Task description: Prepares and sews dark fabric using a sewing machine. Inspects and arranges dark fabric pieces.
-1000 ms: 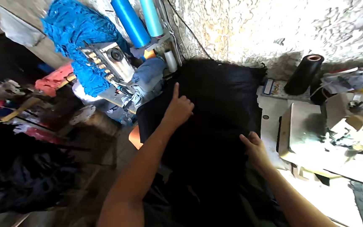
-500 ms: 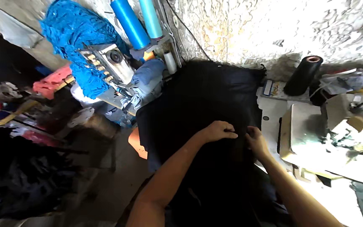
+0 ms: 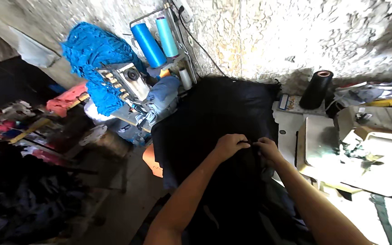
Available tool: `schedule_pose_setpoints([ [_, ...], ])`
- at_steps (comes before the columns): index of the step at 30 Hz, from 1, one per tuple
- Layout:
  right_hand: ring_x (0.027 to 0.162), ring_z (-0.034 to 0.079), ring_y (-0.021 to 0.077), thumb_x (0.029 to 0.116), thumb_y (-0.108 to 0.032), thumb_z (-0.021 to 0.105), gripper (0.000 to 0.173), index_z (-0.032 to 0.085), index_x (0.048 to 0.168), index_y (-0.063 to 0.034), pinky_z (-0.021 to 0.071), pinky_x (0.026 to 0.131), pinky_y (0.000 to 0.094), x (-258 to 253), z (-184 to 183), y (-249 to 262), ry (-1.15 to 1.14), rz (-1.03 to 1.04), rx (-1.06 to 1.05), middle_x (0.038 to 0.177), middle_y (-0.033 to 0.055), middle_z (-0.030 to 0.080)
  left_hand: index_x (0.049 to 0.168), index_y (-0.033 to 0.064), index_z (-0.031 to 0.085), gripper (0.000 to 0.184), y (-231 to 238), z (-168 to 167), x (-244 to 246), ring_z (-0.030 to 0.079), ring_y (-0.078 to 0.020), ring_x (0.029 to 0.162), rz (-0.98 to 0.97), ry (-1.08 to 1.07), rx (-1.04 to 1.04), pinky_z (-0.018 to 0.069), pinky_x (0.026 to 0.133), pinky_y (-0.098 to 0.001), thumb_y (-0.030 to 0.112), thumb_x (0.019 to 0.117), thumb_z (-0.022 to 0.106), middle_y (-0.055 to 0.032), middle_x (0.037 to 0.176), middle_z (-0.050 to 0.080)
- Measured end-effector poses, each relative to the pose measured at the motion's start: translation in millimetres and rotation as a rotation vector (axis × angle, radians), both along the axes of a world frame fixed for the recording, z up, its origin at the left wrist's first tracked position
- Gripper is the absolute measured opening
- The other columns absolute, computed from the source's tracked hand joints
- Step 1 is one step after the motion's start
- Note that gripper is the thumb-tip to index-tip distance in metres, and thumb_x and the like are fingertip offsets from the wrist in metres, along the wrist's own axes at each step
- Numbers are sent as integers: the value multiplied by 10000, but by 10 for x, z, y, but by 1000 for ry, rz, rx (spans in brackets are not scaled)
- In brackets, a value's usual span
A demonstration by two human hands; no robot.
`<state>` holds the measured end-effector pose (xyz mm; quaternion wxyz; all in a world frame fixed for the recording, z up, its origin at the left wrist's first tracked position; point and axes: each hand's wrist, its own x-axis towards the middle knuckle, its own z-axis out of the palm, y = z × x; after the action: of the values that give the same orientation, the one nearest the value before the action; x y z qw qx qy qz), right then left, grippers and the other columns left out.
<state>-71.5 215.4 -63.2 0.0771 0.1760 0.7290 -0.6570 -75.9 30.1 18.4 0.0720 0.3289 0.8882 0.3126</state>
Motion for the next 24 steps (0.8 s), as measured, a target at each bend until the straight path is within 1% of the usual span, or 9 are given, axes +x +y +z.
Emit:
schedule_pose_setpoints([
  [2,538,544,64,1043,-39,509,166,508,1202,10,480,496,207,181,267,-62,25,-70,-289,813,47,578,1033,-17,736,193,-39,16,75,699,-250,890,-25,107,115,563,836,-465,155,1003,652,-147,979,726],
  [4,587,607,60,1038,-45,546,61,571,1083,-11,525,548,206,370,477,-93,124,-89,-400,780,19,635,1027,-15,750,165,-69,125,195,710,-210,902,-50,192,214,578,847,-412,120,988,663,-132,990,735],
  [7,617,606,31,1029,-12,546,152,596,890,-49,525,597,190,662,668,-148,308,-87,-385,720,-25,647,1014,-10,757,143,-88,292,402,695,-144,854,-68,275,304,575,807,-319,101,967,680,-98,934,730],
  [10,621,561,-3,1002,19,486,233,622,843,-83,485,596,170,920,699,-169,513,-37,-298,708,-73,620,971,17,769,132,-59,421,596,669,-110,758,-50,375,300,557,710,-266,125,954,695,-68,859,711],
  [14,618,485,-94,1028,-157,523,189,638,877,-167,421,596,101,1270,777,-193,770,52,-179,706,-180,547,944,16,746,139,-59,527,753,688,-132,752,-22,479,268,567,680,-302,139,960,684,-77,877,724],
  [17,674,533,-119,965,-96,630,141,653,826,-92,454,642,69,1428,800,-199,948,18,-35,740,-151,606,935,9,720,208,-97,679,943,661,-142,701,-53,433,187,546,644,-309,206,978,667,-75,809,697],
  [21,710,544,-138,964,-77,620,160,662,810,-81,459,672,49,1512,834,-9,957,36,56,769,-149,628,823,43,681,275,-248,907,1546,649,-277,568,-360,346,-182,518,538,-469,292,941,696,-101,601,605],
  [22,712,546,-136,966,-68,611,160,658,815,-92,463,677,55,1492,829,42,930,44,49,771,-157,626,814,86,701,225,-259,896,1741,658,-258,560,-455,388,-245,536,556,-462,288,910,722,-73,588,612],
  [24,736,575,-105,974,-54,574,166,661,847,-114,487,700,88,1418,785,99,866,65,0,792,-155,642,860,85,742,125,-238,869,2088,699,-274,657,-596,309,-317,545,839,-539,202,901,749,-86,649,670],
])
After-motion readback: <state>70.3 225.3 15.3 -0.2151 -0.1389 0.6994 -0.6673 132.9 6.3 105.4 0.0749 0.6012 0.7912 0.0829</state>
